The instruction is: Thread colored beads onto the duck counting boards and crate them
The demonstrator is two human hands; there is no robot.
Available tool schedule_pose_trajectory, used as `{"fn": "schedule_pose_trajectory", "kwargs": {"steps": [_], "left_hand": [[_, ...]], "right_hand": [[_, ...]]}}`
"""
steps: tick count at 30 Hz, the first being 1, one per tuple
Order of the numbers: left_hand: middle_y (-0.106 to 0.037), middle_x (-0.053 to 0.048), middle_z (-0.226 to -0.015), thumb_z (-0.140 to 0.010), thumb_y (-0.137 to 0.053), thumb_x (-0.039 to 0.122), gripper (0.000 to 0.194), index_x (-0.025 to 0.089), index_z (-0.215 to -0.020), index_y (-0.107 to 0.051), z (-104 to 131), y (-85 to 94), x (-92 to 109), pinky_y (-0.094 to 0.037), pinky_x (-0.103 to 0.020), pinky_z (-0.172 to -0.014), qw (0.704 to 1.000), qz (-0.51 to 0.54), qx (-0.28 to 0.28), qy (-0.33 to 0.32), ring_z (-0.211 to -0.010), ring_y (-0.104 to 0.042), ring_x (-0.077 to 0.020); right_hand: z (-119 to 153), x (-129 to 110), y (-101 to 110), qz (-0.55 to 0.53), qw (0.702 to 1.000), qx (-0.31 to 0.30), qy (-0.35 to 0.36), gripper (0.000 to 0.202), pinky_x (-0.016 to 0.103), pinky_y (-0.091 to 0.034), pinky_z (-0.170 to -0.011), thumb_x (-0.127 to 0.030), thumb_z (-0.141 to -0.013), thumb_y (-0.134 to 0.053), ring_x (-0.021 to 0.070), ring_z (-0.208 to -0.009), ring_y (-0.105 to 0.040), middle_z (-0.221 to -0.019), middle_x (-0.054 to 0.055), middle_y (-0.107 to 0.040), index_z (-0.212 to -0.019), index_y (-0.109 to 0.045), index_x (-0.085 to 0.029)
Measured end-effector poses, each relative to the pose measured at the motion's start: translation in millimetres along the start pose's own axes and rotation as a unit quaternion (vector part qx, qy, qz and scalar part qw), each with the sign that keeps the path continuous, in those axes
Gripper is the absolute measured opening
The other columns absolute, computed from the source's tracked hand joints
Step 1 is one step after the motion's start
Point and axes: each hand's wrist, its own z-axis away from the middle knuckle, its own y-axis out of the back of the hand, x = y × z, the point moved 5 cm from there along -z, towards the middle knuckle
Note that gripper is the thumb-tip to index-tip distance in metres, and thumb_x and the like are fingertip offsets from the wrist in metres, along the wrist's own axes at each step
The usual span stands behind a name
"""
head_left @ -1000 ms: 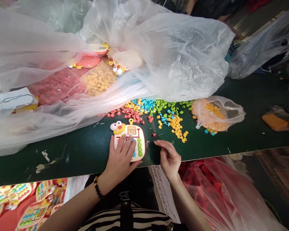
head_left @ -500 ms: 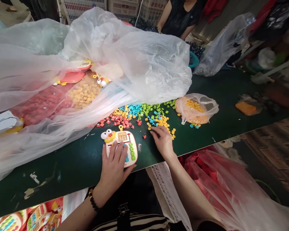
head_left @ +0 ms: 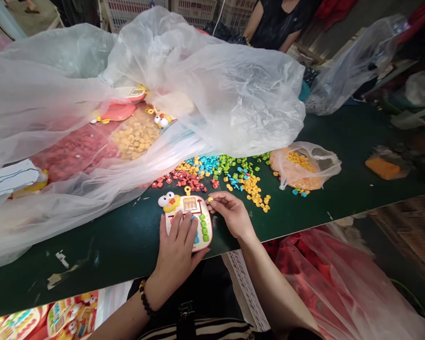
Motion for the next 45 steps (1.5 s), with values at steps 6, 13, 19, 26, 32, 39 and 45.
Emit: {"fn": "schedule_pose_trajectory", "kwargs": {"steps": [6,13,19,26,32,39,45], "left_hand": [[-0.055,-0.013,-0.136,-0.087,-0.054,0.052,0.056,0.014,-0.128,-0.054,-0.7,-0.1,-0.3,-0.015,-0.059,-0.115,1.000,-0.005,-0.013,-0.005,-0.131,-0.043,-0.0326],[-0.054,-0.012,-0.137,-0.087,-0.053,0.052,0.056,0.014,-0.129,-0.054,-0.7,-1.1,-0.9,-0.013,-0.060,-0.116,1.000,-0.012,-0.014,-0.007,-0.133,-0.041,-0.0331],[-0.054,-0.012,-0.138,-0.088,-0.050,0.052,0.056,0.014,-0.129,-0.054,-1.0,-2.1,-1.2,-0.009,-0.061,-0.116,0.999,-0.025,-0.021,-0.011,-0.132,-0.041,-0.0327],[-0.054,-0.013,-0.137,-0.089,-0.048,0.052,0.056,0.014,-0.130,-0.054,-0.9,-3.9,-1.0,-0.009,-0.062,-0.116,0.999,-0.035,-0.028,-0.017,-0.134,-0.039,-0.0316],[-0.056,-0.013,-0.135,-0.091,-0.046,0.052,0.055,0.015,-0.130,-0.054,-1.1,-5.1,0.3,-0.007,-0.064,-0.115,0.998,-0.039,-0.034,-0.021,-0.133,-0.041,-0.0317],[-0.054,-0.013,-0.137,-0.090,-0.044,0.056,0.058,0.015,-0.131,-0.053,-0.4,-6.9,-0.9,-0.006,-0.066,-0.115,0.998,-0.048,-0.040,-0.030,-0.137,-0.037,-0.0312],[-0.054,-0.015,-0.137,-0.090,-0.046,0.055,0.058,0.014,-0.131,-0.052,0.8,-8.9,-1.1,-0.004,-0.067,-0.114,0.997,-0.045,-0.036,-0.041,-0.138,-0.034,-0.0309]], "right_hand": [[-3.6,-1.0,-7.6,0.175,0.981,0.045,0.068,0.012,0.032,-0.053,-0.080,-0.031,-0.083,-0.064,0.0167,-0.080,-0.065,-0.088,0.002,-0.071,-0.090,-0.070,-0.024],[-2.6,-4.6,-17.2,0.258,0.957,0.060,0.116,0.013,0.034,-0.052,-0.088,-0.028,-0.086,-0.060,0.0189,-0.094,-0.065,-0.099,0.004,-0.070,-0.089,-0.072,-0.026],[-5.1,-1.5,-19.0,0.262,0.958,0.062,0.094,0.013,0.034,-0.053,-0.087,-0.028,-0.086,-0.060,0.0187,-0.092,-0.066,-0.096,0.004,-0.070,-0.088,-0.072,-0.025],[-3.9,1.6,-20.7,0.257,0.959,0.077,0.089,0.014,0.033,-0.053,-0.086,-0.027,-0.086,-0.061,0.0182,-0.091,-0.065,-0.096,0.005,-0.070,-0.089,-0.074,-0.025],[-6.5,-4.8,-18.2,0.269,0.961,-0.019,0.061,0.023,0.035,-0.052,-0.092,-0.032,-0.090,-0.055,0.0199,-0.101,-0.065,-0.108,0.007,-0.070,-0.099,-0.075,-0.025],[-46.8,-2.4,-11.2,0.194,0.969,-0.105,-0.111,0.019,0.031,-0.054,-0.074,-0.038,-0.067,-0.076,0.0163,-0.075,-0.065,-0.080,0.003,-0.071,-0.074,-0.074,-0.020],[-70.0,7.9,-17.9,0.154,0.927,-0.201,-0.276,0.027,0.021,-0.049,-0.054,-0.028,-0.046,-0.085,0.0097,-0.053,-0.058,-0.056,-0.001,-0.066,-0.063,-0.069,-0.015]]}}
